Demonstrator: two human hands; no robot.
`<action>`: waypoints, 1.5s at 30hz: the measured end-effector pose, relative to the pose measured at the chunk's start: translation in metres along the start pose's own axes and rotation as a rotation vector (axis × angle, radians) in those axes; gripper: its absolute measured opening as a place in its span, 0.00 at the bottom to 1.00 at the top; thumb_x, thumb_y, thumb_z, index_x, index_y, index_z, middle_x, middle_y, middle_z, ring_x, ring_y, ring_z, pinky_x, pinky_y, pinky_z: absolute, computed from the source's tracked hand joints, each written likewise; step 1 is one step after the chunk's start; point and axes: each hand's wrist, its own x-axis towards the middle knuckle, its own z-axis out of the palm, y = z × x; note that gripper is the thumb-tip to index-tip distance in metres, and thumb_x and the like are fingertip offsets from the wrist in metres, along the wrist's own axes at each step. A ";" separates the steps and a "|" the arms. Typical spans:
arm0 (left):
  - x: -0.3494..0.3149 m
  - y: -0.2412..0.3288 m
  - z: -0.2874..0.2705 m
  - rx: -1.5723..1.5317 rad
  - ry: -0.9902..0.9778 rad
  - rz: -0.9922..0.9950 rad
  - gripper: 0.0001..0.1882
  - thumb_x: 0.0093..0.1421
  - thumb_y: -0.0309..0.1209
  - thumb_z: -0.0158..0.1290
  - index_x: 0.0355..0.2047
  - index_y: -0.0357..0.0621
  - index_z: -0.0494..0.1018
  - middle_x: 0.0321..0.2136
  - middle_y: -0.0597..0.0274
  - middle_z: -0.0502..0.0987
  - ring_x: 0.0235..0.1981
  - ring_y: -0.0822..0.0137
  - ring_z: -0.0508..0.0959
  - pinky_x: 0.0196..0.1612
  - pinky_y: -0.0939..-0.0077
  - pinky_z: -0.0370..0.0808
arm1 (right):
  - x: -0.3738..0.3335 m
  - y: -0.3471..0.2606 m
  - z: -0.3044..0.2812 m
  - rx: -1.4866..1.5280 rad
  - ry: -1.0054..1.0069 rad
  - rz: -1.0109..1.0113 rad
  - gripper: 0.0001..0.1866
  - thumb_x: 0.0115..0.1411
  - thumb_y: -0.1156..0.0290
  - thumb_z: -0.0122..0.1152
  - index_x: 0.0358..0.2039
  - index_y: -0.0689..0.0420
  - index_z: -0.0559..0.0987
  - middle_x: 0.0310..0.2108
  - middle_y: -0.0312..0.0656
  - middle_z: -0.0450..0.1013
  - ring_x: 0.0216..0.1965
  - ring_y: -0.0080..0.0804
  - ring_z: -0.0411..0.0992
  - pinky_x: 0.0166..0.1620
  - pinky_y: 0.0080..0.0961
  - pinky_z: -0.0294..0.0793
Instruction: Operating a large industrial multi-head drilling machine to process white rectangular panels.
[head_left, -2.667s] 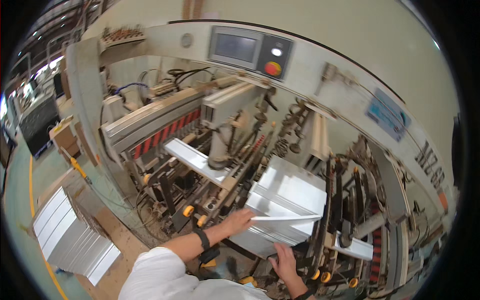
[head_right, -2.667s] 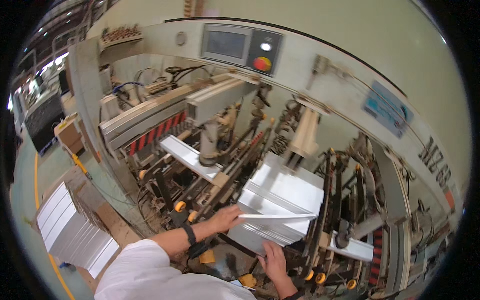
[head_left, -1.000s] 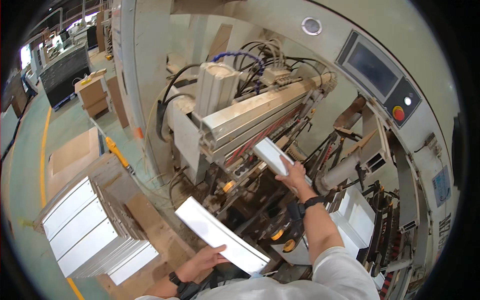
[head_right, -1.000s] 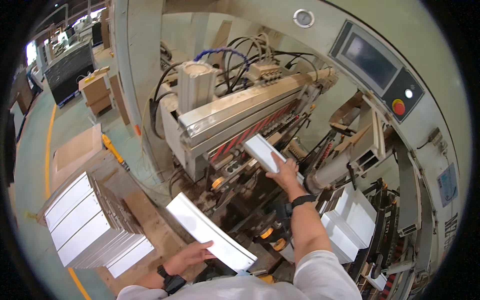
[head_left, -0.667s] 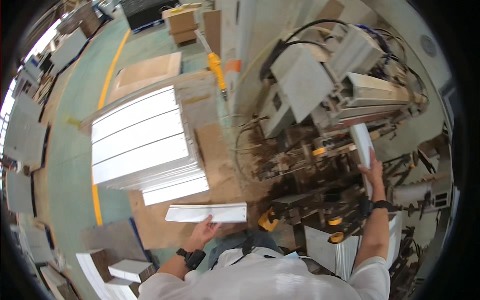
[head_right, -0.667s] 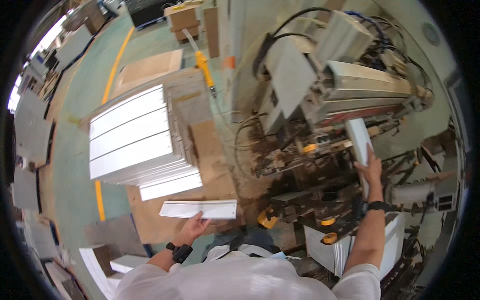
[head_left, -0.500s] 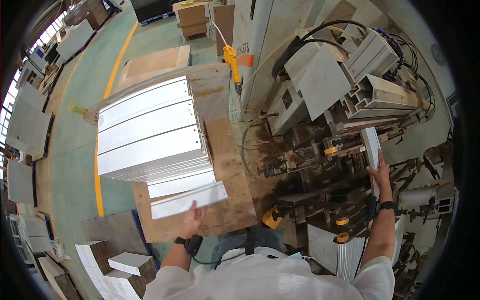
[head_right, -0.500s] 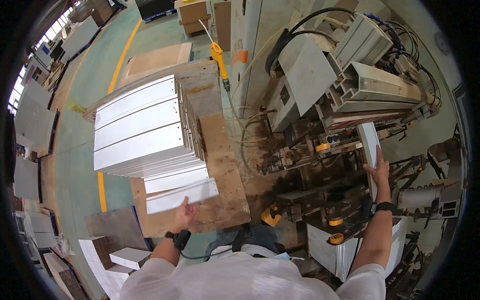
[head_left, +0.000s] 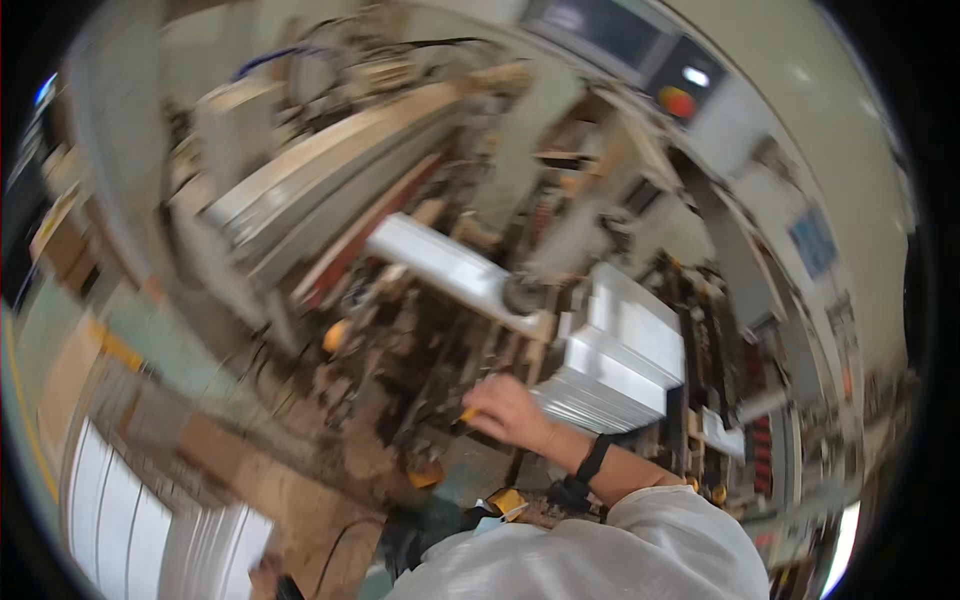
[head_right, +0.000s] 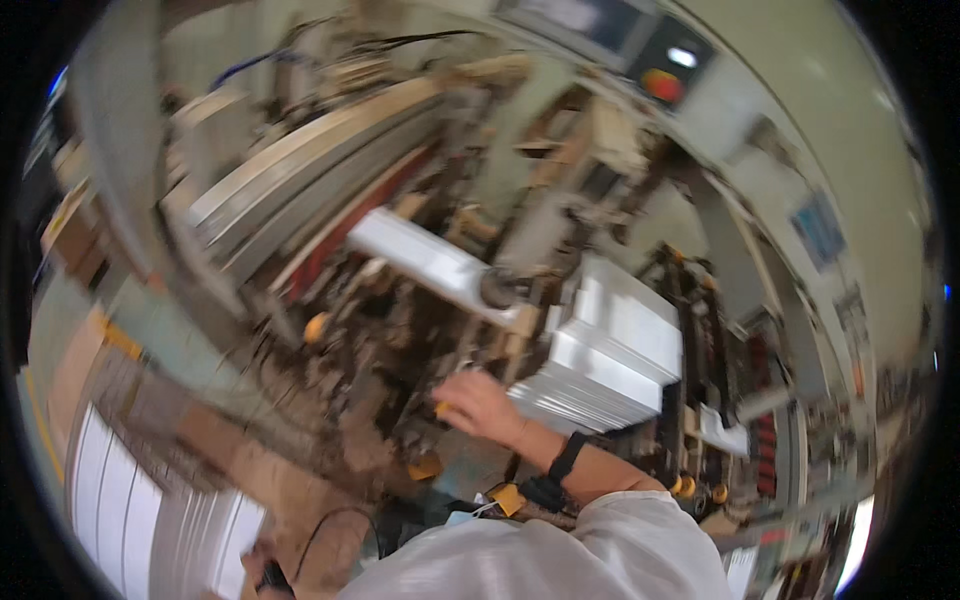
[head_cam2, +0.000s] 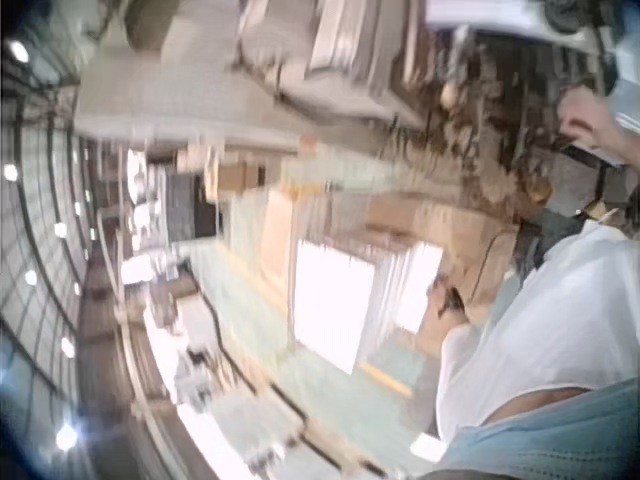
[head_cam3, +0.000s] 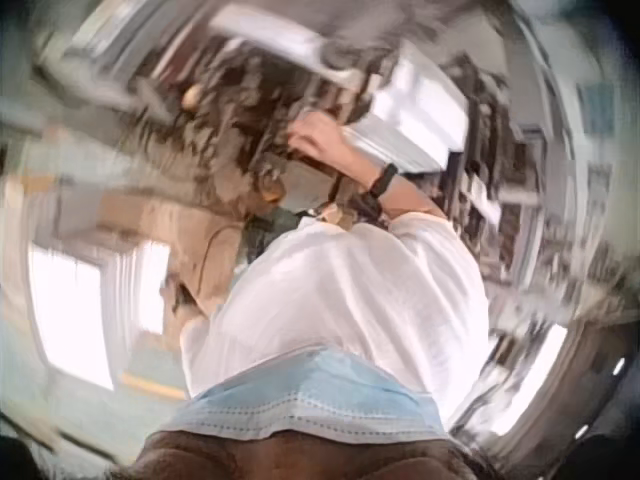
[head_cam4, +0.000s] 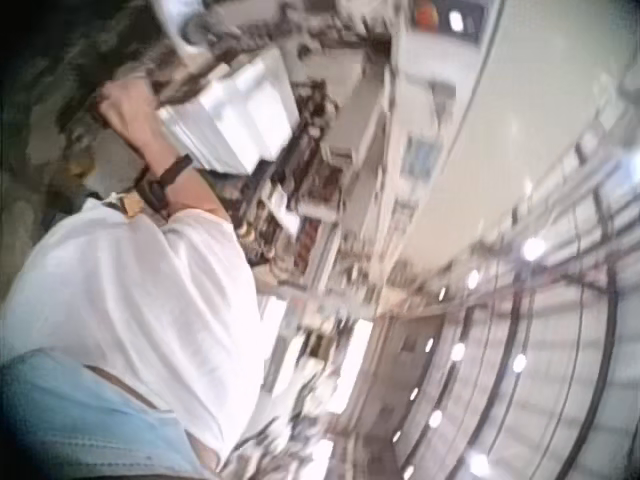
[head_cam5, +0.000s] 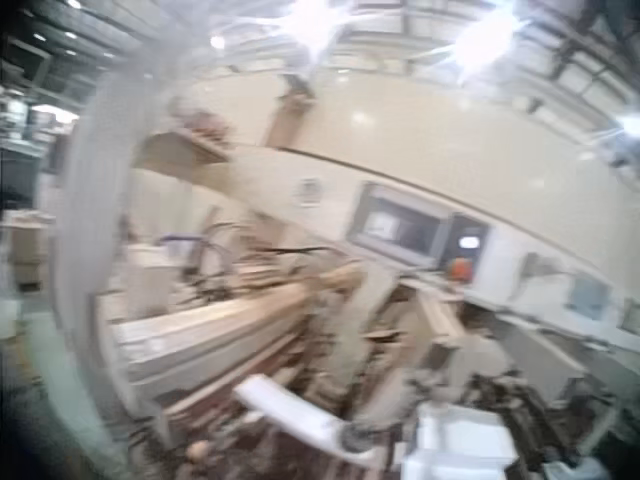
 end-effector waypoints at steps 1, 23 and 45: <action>0.019 0.000 0.001 0.203 -0.232 -0.195 0.15 0.57 0.39 0.47 0.34 0.39 0.72 0.29 0.55 0.76 0.33 0.62 0.77 0.33 0.69 0.73 | -0.028 -0.004 -0.012 -0.050 0.032 0.032 0.22 0.44 0.64 0.65 0.40 0.55 0.72 0.39 0.45 0.68 0.43 0.43 0.66 0.47 0.38 0.65; -0.271 0.681 0.231 0.140 -0.881 1.908 0.29 0.50 0.41 0.57 0.51 0.47 0.62 0.48 0.47 0.63 0.49 0.50 0.65 0.52 0.57 0.62 | -0.386 -0.024 -0.209 -0.152 0.404 1.127 0.16 0.49 0.58 0.61 0.32 0.56 0.79 0.27 0.46 0.75 0.27 0.42 0.73 0.31 0.31 0.71; -0.569 0.814 0.511 0.393 -0.636 2.049 0.36 0.57 0.50 0.44 0.60 0.45 0.48 0.54 0.34 0.52 0.56 0.40 0.54 0.56 0.54 0.54 | -0.666 -0.176 -0.161 0.399 1.725 1.530 0.10 0.58 0.68 0.54 0.34 0.62 0.76 0.24 0.36 0.73 0.24 0.20 0.69 0.28 0.16 0.68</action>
